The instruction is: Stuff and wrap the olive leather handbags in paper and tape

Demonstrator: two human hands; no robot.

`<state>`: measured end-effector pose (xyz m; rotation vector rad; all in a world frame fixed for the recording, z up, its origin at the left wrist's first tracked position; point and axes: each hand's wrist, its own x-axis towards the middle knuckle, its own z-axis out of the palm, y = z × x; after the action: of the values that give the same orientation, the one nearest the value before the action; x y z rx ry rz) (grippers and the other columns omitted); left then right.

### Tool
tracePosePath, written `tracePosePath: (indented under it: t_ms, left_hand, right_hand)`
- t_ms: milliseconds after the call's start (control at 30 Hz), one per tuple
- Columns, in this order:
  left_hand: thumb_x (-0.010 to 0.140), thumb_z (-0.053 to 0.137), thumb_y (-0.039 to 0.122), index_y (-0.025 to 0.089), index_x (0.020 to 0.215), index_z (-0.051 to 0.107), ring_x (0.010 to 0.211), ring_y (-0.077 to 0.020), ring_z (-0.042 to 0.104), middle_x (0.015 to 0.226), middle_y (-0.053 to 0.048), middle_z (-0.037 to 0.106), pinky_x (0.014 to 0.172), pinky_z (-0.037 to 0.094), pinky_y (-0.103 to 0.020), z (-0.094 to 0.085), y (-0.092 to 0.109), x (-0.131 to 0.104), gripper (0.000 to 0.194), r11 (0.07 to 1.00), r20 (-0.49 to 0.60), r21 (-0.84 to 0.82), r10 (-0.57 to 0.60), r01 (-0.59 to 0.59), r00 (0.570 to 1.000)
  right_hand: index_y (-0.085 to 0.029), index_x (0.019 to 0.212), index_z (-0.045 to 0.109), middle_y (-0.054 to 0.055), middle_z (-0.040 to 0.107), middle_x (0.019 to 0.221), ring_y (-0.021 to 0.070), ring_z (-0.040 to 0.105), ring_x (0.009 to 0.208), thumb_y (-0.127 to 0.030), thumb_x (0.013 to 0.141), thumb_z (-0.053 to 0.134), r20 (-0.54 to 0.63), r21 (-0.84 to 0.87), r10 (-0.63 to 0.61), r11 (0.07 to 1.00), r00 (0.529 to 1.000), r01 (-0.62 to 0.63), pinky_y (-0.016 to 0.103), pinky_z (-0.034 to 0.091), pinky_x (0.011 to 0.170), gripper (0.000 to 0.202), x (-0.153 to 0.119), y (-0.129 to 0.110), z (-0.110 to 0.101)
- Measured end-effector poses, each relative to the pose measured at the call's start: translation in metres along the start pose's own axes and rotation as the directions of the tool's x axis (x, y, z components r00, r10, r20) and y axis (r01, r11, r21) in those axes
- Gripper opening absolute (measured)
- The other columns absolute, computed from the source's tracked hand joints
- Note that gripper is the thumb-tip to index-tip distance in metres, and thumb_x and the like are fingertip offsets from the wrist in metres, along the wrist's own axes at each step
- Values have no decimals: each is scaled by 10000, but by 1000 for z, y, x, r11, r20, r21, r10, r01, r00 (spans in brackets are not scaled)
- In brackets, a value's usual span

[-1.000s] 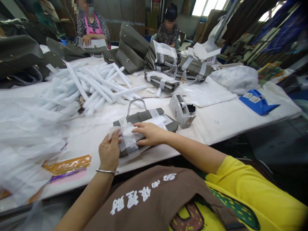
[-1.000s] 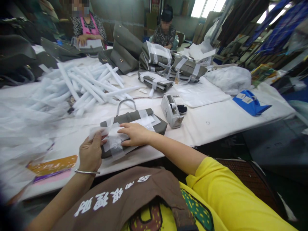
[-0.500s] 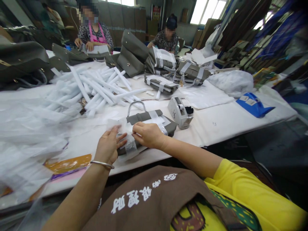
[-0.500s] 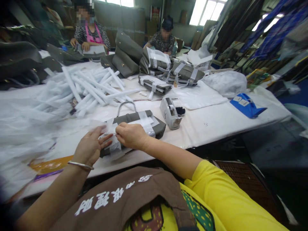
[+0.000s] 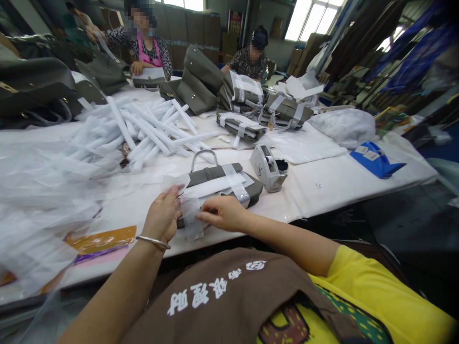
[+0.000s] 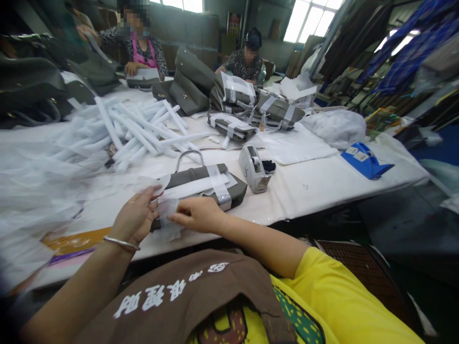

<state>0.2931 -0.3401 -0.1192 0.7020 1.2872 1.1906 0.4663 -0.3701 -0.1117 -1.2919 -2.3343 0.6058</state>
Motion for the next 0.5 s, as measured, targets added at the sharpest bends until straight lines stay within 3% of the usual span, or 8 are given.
tracePosePath:
  t_ms: [67, 133, 267, 400, 500]
  left_hand:
    - [723, 638, 412, 209, 983, 646, 745, -123, 604, 1032, -56, 618, 553, 467, -208, 0, -1, -2, 331, 1000, 3, -12, -4, 4, 1000]
    - [717, 639, 407, 194, 982, 644, 744, -121, 607, 1015, -59, 620, 551, 456, -203, 1, -1, -4, 340, 1000, 8, -19, -10, 10, 1000]
    - [720, 641, 403, 187, 983, 648, 743, -105, 596, 1025, -63, 618, 567, 443, -194, 1, -2, -7, 341, 1000, 9, -28, -10, 10, 1000]
    - [724, 636, 391, 182, 991, 645, 789, -118, 602, 1003, -60, 622, 633, 466, -220, 2, -4, -8, 340, 999, 6, -47, -2, 2, 1000]
    - [718, 641, 384, 170, 972, 647, 805, -126, 607, 970, -60, 628, 667, 476, -237, 2, -5, -9, 332, 998, -4, -56, 4, -4, 1000]
  right_hand:
    - [-214, 889, 647, -2, 669, 851, 122, 586, 758, -506, 877, 456, -82, 31, 147, 989, 986, -145, 221, 372, 648, 349, 19, 12, -1]
    - [-214, 1004, 639, 6, 671, 886, 129, 587, 755, -550, 831, 509, -60, 59, 218, 975, 974, -214, 228, 377, 658, 399, 38, 20, 1]
    - [-226, 1086, 619, -1, 669, 877, 146, 597, 767, -598, 731, 600, 51, 76, 203, 976, 978, -206, 235, 387, 660, 515, 60, 27, 10]
    - [-199, 1024, 645, 1, 658, 838, 135, 589, 736, -467, 725, 655, 97, 85, 251, 962, 963, -259, 224, 389, 628, 402, 69, 32, 19]
    - [-193, 1078, 615, -13, 646, 783, 119, 578, 674, -424, 696, 688, 148, 111, 275, 950, 950, -292, 214, 390, 599, 452, 76, 37, 20]
